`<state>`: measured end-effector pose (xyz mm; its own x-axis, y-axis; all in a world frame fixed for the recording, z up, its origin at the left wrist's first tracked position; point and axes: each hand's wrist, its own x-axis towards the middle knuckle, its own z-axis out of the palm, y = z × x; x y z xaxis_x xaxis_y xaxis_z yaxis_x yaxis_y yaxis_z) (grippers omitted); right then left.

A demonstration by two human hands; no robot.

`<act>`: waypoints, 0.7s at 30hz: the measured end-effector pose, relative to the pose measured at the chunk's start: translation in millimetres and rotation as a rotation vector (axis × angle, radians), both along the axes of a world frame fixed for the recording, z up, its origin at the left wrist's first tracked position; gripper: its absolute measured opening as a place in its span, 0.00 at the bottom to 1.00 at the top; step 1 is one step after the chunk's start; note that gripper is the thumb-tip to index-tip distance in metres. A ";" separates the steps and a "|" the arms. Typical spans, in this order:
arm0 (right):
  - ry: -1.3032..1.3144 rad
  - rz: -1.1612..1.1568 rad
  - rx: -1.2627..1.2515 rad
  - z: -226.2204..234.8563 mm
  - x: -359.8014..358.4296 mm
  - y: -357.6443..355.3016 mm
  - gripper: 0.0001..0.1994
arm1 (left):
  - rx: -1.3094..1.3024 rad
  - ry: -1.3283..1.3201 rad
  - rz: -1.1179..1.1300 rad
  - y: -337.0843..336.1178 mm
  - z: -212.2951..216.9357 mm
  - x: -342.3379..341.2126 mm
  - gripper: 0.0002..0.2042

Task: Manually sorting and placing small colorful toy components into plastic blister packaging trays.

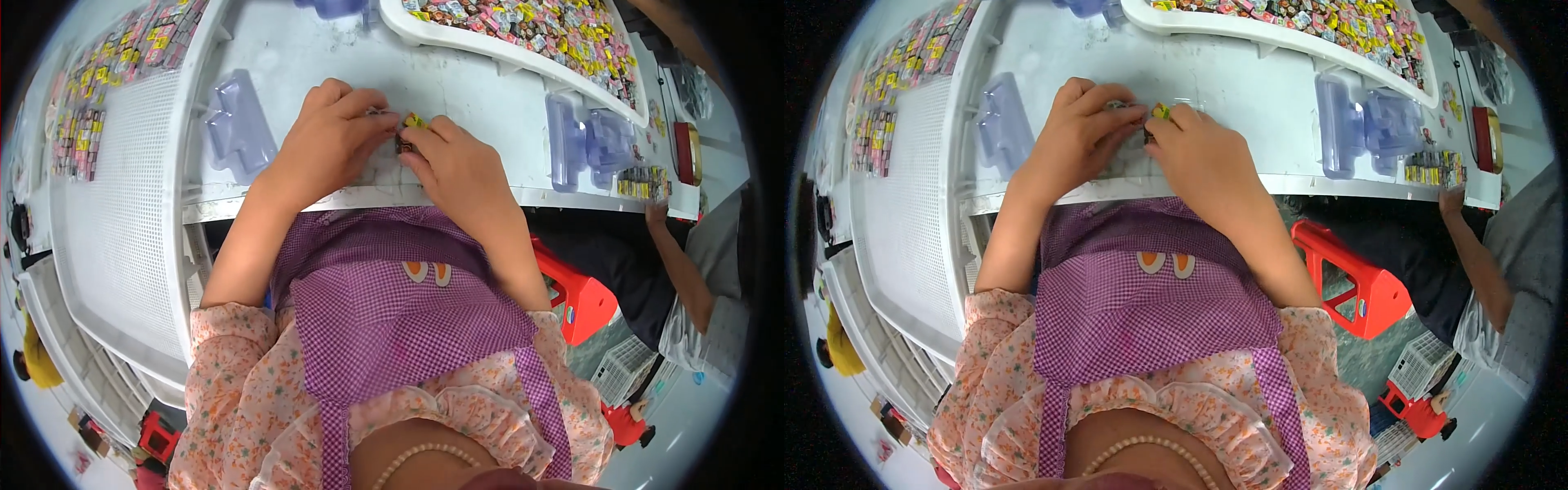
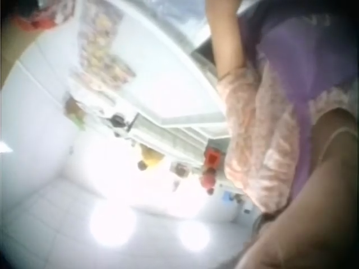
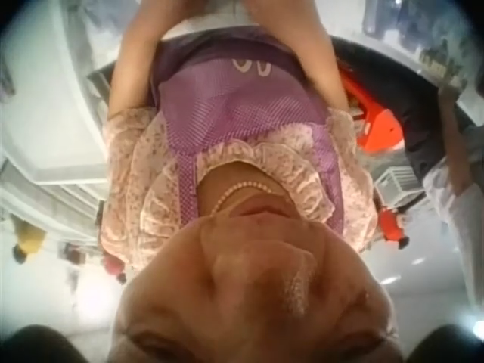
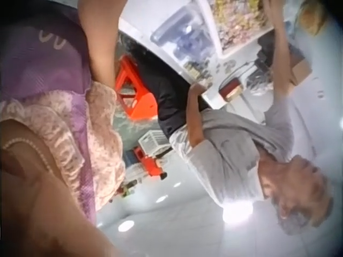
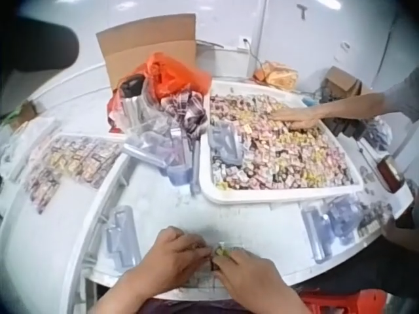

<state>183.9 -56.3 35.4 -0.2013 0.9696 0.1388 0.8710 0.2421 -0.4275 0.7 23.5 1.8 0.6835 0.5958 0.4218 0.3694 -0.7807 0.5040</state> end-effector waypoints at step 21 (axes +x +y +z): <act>0.030 0.105 -0.202 15.8 22.1 19.8 0.12 | -0.018 -0.023 0.009 -0.2 5.3 -1.7 0.13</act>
<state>206.0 -36.5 51.2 -0.3011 0.9524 -0.0483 0.8316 0.2375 -0.5020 -1.0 23.4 7.0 0.6682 0.6099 0.4261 0.3650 -0.7678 0.5266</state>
